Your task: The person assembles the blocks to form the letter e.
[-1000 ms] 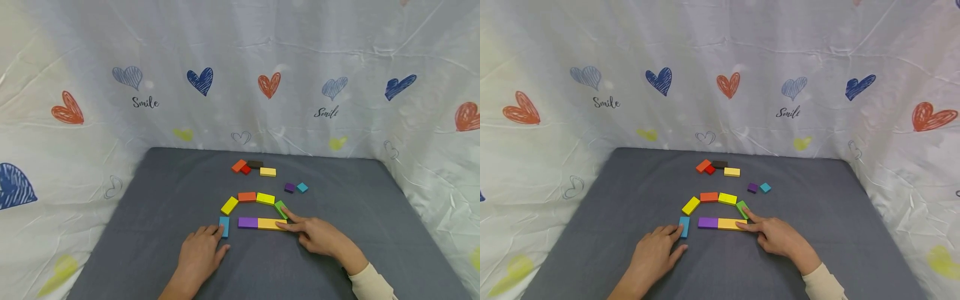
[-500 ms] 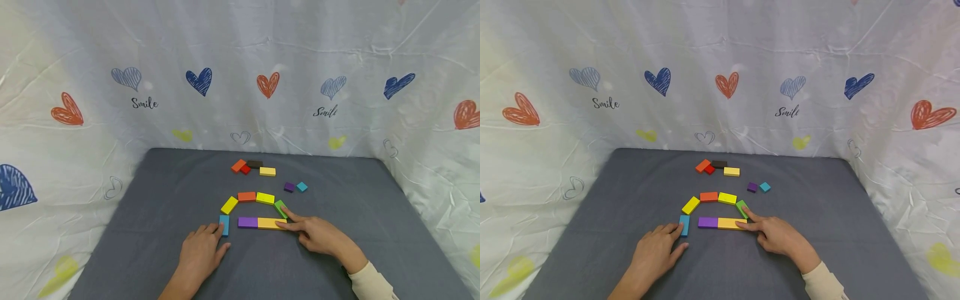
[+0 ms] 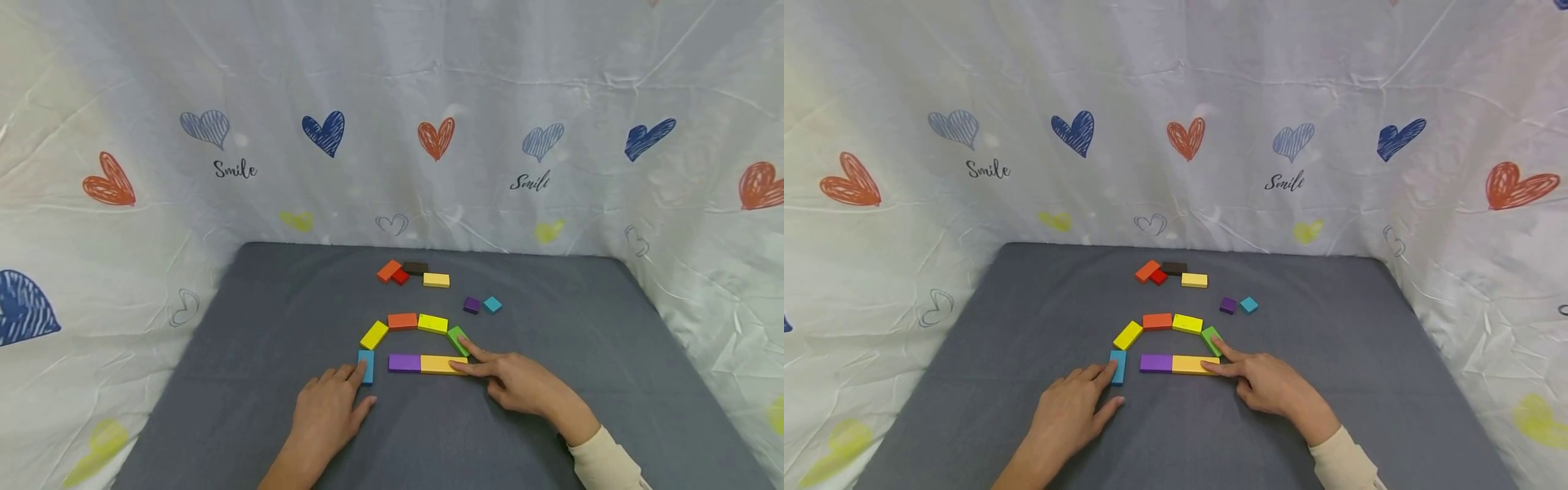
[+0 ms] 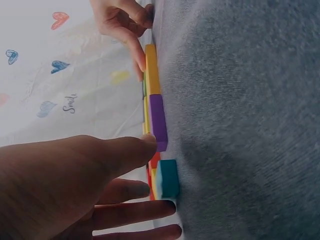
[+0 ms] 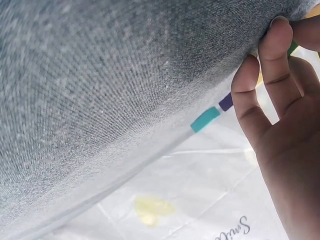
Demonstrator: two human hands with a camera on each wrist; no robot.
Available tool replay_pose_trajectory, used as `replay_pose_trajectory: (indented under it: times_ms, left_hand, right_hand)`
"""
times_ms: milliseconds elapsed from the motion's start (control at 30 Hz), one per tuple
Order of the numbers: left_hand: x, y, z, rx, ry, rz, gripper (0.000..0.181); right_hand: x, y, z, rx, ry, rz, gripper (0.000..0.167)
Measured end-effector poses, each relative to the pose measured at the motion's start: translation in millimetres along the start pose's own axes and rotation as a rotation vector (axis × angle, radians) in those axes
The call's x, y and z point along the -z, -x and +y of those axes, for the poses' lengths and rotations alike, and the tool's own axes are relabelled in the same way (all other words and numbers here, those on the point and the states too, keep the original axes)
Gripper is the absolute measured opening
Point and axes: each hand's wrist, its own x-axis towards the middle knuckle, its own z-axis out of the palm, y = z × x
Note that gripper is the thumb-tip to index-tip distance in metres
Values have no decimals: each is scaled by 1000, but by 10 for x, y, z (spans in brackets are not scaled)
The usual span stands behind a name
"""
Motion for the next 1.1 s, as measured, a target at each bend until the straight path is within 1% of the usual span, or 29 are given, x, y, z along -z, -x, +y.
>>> replay_pose_trajectory:
  times_ms: [100, 167, 367, 400, 500, 567, 633, 767, 867, 967, 1100]
  left_hand:
    - [71, 1, -4, -8, 19, 53, 68]
    - [136, -11, -15, -35, 20, 116, 67]
    - [346, -123, -33, -172, 5, 372, 55]
    - [378, -145, -26, -192, 1, 402, 52]
    - [478, -212, 25, -233, 8, 450, 46]
    - [541, -268, 74, -269, 23, 469, 42]
    - [598, -340, 129, -307, 57, 483, 39]
    - [666, -552, 216, -375, 121, 488, 34]
    - [686, -740, 253, -410, 138, 457, 36]
    - [700, -940, 293, -449, 141, 412, 37]
    - [711, -1200, 397, -490, 157, 350, 39]
  right_hand:
    - [5, -3, 4, -11, 1, -8, 79]
    - [8, -1, 5, -11, 4, -7, 78]
    - [-6, 7, 5, 21, 9, 20, 78]
    - [-9, 7, 5, 24, 10, 21, 78]
    - [-8, 8, 1, 24, 11, 19, 78]
    - [-6, 7, 0, 18, 11, 14, 78]
    - [-6, 9, 1, 18, 8, 17, 78]
    - [-15, 16, 7, 32, 6, 33, 77]
    - [-25, 15, 10, 44, 9, 44, 78]
    - [-37, 13, 15, 46, 14, 47, 78]
    - [-36, 14, 11, 31, 15, 45, 78]
